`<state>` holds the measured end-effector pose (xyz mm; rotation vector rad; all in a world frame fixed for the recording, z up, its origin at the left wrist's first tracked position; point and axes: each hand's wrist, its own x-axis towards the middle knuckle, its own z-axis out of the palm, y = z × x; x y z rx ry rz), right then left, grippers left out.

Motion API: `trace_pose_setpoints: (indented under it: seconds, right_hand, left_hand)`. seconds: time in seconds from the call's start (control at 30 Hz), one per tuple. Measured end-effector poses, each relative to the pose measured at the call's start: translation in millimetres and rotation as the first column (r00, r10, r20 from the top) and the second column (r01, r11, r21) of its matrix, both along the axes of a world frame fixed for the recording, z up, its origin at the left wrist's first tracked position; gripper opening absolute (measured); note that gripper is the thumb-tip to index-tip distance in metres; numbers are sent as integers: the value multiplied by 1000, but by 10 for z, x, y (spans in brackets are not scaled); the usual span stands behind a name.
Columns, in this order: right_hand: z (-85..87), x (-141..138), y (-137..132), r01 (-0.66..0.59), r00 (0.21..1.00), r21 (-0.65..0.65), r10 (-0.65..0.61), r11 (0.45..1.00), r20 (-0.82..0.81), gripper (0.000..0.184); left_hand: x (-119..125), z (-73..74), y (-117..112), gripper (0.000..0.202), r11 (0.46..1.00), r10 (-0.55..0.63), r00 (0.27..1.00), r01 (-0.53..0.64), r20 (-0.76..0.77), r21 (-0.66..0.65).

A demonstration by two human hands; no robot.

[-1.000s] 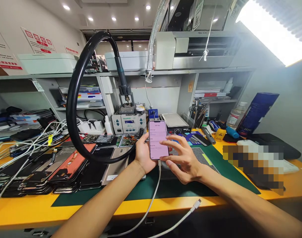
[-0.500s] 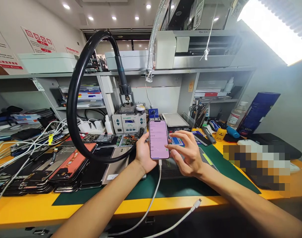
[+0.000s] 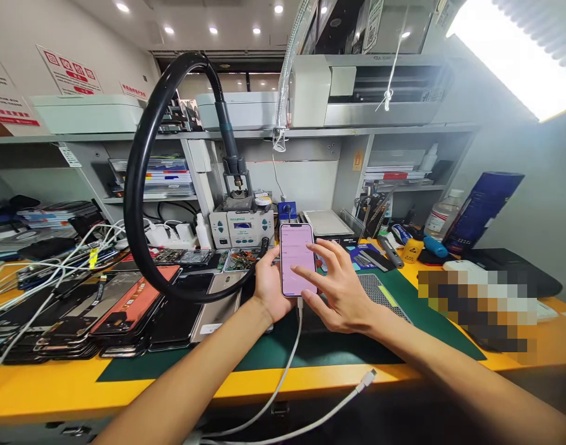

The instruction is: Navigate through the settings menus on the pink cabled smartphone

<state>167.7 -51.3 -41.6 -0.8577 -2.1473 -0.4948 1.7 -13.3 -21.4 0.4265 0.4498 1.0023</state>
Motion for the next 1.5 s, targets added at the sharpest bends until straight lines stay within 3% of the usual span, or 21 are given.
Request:
trace_pose_setpoints:
  seconds: [0.27, 0.47, 0.6, 0.9, 1.5]
  right_hand:
    - [17, -80, -30, -7, 998, -63, 11, 998, 60, 42]
    - [88, 71, 6, -65, 975, 79, 80, 995, -206, 26]
    - [128, 166, 20, 12, 951, 21, -5, 1000, -309, 31]
    - [69, 95, 9, -109, 990, -51, 104, 993, -91, 32]
    - [34, 152, 166, 160, 974, -147, -180, 976, -137, 43]
  left_hand:
    - [6, 3, -11, 49, 1000, -5, 999, 5, -32, -3]
    - [-19, 4, -1, 55, 996, -83, 997, 83, 7, 24]
    - [-53, -24, 9, 59, 985, -160, 987, 159, 3, 65]
    - [-19, -23, 34, 58, 994, -97, 995, 97, -7, 46]
    - [-32, -83, 31, 57, 986, -158, 987, 157, 19, 49]
